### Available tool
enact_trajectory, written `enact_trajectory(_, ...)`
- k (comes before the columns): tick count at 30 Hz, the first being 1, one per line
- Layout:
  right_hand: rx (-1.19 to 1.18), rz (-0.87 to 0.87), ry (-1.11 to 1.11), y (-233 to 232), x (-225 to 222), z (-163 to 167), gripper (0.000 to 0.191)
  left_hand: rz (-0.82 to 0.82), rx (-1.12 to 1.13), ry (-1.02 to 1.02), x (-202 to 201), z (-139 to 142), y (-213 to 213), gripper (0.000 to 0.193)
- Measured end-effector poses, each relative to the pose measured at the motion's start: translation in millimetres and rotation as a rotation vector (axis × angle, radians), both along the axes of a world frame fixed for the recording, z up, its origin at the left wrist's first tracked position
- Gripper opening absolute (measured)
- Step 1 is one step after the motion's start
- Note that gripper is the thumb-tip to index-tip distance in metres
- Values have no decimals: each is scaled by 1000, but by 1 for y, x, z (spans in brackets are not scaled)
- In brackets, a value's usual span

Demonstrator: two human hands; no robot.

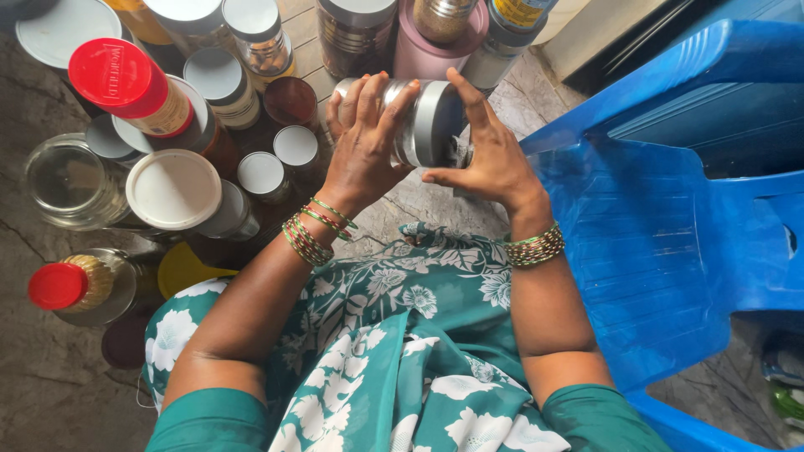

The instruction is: The person sits at a low table holding many jars and canisters and wipes each lid and container rim with a gray cloth, one container at a time, opening and reclosing lids as she works and setting each container back on the table.

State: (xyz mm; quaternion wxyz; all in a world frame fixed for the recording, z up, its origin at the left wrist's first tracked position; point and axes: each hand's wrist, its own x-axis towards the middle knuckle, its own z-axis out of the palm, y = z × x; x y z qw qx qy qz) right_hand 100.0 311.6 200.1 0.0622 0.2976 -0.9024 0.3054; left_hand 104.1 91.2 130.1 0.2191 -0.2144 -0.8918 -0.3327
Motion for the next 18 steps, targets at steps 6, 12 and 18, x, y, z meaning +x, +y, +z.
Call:
enact_trajectory(6,45,-67,-51,-5,-1,5,113,-23,34,-56,-3,4,-8,122)
enact_trajectory(12,46,-272,-223,-10,-11,-9,109,27,32,-12,-2,3,-1,123)
enact_trajectory(18,4,-45,14,-3,2,5,118,2,25,-30,-4,4,-4,125)
